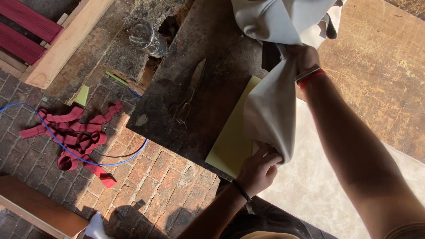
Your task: The person picks up a yellow foam sheet and places it on a workbench, then lays a piece of light-colored fabric over it. They smooth the fabric, pick up scissors, and cut the fabric to size. The person then uses a pneumatic staple gun to attach the fabric to the foam, repeating the process with additional fabric pieces.
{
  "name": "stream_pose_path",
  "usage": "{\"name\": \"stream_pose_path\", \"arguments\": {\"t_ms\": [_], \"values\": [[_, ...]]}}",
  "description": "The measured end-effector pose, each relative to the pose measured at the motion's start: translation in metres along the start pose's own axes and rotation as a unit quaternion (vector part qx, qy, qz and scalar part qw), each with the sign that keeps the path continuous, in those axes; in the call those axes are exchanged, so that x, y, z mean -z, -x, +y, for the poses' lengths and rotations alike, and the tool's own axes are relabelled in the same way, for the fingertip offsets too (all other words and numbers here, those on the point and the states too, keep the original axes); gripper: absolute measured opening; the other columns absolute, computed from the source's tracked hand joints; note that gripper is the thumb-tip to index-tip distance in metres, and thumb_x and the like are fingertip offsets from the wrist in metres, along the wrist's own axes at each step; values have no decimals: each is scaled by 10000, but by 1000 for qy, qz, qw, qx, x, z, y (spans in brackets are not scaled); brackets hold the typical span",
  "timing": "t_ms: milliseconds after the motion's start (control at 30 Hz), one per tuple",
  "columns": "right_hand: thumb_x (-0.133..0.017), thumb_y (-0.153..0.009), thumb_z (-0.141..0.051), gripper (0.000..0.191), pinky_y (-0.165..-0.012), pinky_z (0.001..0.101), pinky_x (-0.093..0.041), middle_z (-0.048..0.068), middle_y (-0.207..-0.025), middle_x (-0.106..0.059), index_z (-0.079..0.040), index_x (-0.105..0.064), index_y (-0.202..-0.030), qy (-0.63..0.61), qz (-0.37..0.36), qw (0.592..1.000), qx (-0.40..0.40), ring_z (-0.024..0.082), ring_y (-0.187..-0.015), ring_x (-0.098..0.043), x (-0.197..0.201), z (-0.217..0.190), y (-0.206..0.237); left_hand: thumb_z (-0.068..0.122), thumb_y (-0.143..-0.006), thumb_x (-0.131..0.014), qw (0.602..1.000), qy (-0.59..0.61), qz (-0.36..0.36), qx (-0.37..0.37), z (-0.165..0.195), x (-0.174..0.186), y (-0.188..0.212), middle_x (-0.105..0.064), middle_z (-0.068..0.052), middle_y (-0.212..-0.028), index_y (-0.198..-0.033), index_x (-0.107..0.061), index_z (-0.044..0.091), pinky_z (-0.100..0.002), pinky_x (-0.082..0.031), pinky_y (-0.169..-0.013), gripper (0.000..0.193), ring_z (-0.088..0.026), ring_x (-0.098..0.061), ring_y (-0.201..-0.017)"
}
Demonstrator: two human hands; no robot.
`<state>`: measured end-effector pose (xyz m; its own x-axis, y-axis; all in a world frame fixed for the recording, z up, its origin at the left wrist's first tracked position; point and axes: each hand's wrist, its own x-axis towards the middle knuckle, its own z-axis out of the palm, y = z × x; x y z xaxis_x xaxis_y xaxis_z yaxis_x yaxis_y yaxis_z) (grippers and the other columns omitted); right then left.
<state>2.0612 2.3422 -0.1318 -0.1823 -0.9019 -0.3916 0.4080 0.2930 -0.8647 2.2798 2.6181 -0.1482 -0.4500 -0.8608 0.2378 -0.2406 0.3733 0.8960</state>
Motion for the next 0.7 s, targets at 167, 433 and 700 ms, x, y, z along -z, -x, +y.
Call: {"name": "stream_pose_path", "arguments": {"t_ms": [167, 433, 700], "values": [[-442, -1146, -246, 459, -1343, 421, -388, 91, -1596, -531, -75, -445, -1572, -95, -84, 982, 144, 267, -1497, -519, 161, -48, 90, 55, -947, -657, 979, 82, -173, -66, 43, -55, 5, -691, -67, -1245, -1273, -664, 169, -366, -616, -841, 346, -258, -724, -1056], [-377, -1191, -390, 504, -1298, 432, -404, 86, -1595, -557, -87, -493, -1577, -89, 38, 985, 146, 267, -1474, -530, 367, -47, 233, 126, -1010, -614, 915, 150, -341, -151, 100, -227, 41, -699, -52, -1196, -1322, -632, 268, -325, -623, -837, 344, -228, -733, -985], [-390, -1230, -415, 517, -1312, 435, -421, 110, -1580, -571, -55, -498, -1587, -48, 67, 982, 171, 269, -1473, -529, 561, -51, 274, 130, -995, -604, 898, 171, -399, -76, 149, -403, 70, -702, -107, -1209, -1418, -626, 301, -400, -583, -983, 457, -296, -715, -1072]]}}
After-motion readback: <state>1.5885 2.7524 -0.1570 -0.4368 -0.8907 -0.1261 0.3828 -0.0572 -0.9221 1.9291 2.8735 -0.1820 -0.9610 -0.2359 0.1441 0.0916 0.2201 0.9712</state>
